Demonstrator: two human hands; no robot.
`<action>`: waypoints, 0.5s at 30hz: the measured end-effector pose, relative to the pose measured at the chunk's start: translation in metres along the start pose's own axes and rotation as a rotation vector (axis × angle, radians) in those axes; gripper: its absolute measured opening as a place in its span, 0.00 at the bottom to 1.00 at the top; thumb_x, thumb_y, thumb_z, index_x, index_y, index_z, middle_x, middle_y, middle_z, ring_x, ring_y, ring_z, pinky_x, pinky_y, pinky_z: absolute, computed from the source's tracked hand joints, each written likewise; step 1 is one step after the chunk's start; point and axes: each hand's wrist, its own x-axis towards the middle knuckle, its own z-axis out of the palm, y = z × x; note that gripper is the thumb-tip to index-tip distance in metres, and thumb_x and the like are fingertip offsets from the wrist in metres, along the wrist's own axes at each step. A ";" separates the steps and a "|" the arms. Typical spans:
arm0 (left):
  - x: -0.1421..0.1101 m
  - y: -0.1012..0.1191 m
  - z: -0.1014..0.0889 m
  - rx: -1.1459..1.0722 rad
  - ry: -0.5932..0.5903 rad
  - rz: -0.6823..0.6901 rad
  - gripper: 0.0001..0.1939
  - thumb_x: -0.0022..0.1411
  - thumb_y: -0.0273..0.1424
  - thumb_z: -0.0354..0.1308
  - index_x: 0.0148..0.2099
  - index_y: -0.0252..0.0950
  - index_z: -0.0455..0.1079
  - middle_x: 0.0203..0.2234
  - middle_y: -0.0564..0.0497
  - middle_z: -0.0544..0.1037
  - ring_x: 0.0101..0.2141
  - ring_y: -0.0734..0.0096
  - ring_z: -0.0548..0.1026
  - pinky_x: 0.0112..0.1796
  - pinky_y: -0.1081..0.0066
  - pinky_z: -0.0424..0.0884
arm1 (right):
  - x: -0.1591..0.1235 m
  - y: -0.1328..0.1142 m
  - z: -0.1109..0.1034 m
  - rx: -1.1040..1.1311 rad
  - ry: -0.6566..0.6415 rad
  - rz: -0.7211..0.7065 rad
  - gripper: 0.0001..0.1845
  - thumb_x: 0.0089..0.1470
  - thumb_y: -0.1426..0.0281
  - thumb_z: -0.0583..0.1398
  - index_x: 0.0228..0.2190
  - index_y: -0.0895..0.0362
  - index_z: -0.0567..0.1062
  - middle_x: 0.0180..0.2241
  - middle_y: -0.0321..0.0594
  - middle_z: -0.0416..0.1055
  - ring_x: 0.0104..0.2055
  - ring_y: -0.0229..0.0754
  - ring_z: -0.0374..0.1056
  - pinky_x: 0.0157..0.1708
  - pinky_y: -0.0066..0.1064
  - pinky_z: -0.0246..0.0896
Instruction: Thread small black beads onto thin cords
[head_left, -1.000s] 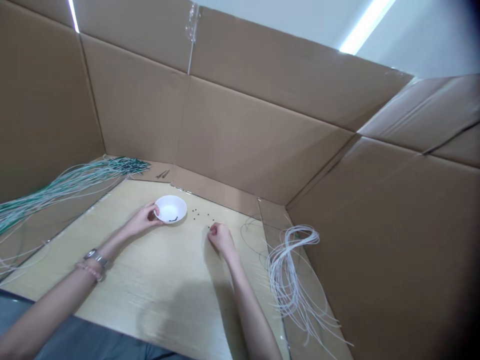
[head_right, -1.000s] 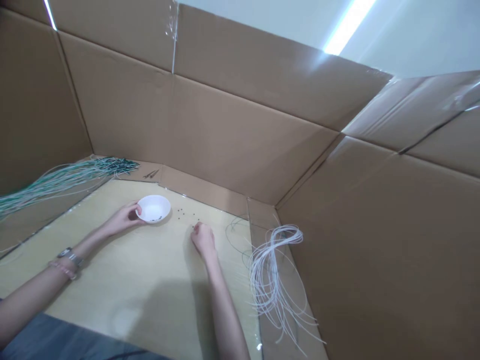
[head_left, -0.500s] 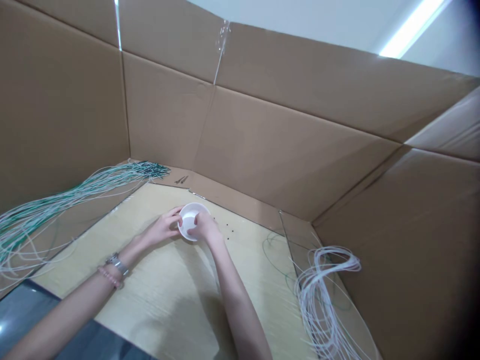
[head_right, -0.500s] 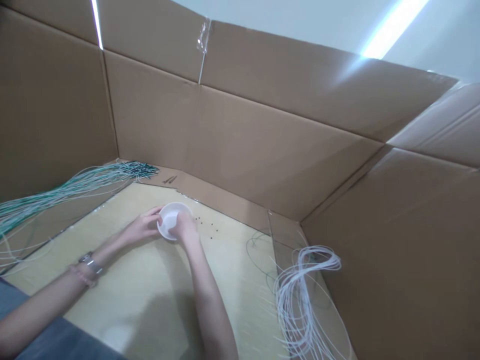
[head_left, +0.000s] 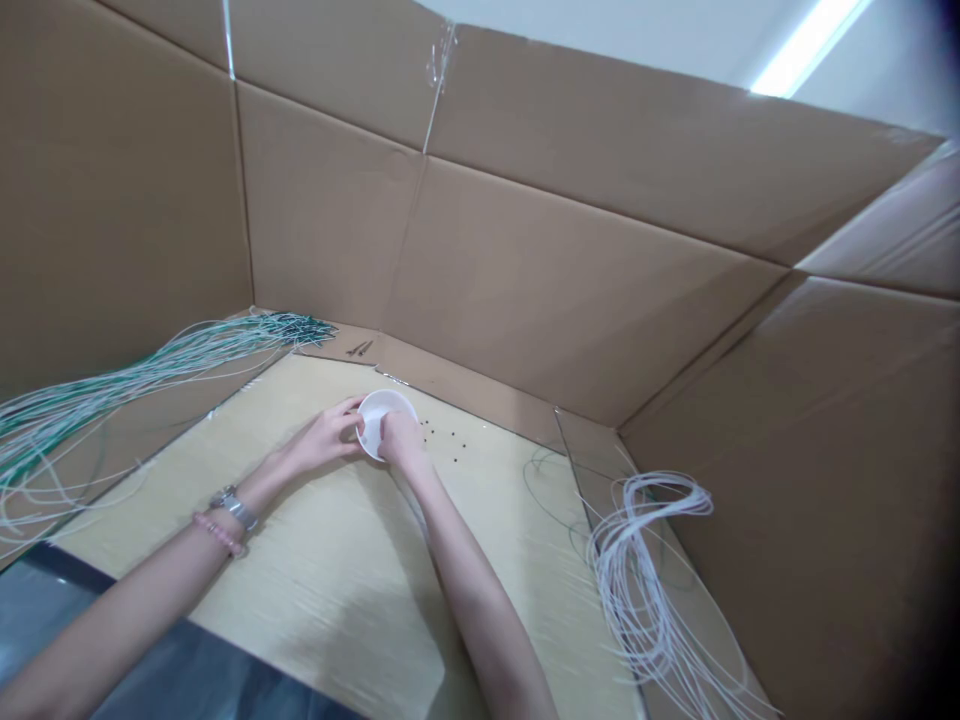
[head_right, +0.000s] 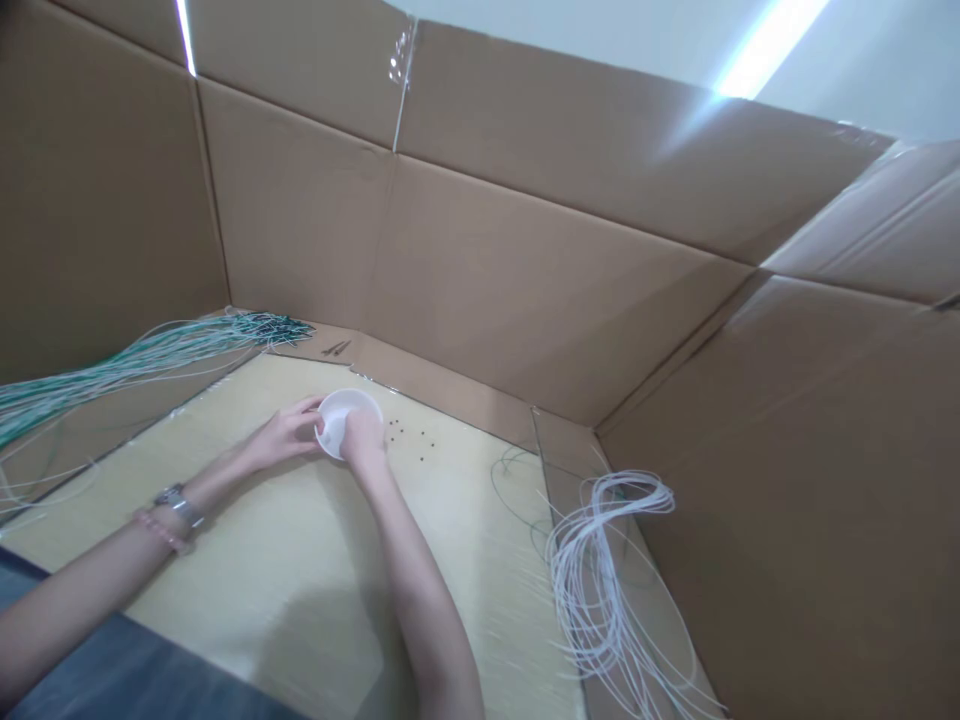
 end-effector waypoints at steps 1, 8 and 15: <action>0.000 0.000 0.000 -0.001 0.001 0.001 0.07 0.57 0.35 0.57 0.33 0.36 0.67 0.54 0.45 0.66 0.53 0.58 0.67 0.51 0.62 0.66 | 0.000 0.000 0.000 0.000 0.005 -0.004 0.17 0.58 0.64 0.57 0.47 0.59 0.69 0.47 0.44 0.68 0.46 0.43 0.67 0.44 0.41 0.66; 0.001 -0.006 0.000 0.000 0.022 -0.023 0.09 0.55 0.37 0.58 0.33 0.36 0.67 0.52 0.44 0.67 0.52 0.57 0.68 0.52 0.61 0.65 | 0.001 0.006 0.002 0.022 0.035 -0.032 0.17 0.58 0.64 0.57 0.47 0.59 0.68 0.47 0.44 0.68 0.45 0.42 0.68 0.43 0.40 0.67; 0.002 -0.004 0.000 0.003 0.008 -0.022 0.09 0.56 0.37 0.58 0.32 0.36 0.67 0.52 0.44 0.67 0.52 0.58 0.68 0.52 0.61 0.65 | 0.003 0.007 0.010 0.043 0.127 -0.052 0.16 0.58 0.64 0.57 0.46 0.58 0.69 0.47 0.44 0.68 0.44 0.42 0.68 0.43 0.39 0.67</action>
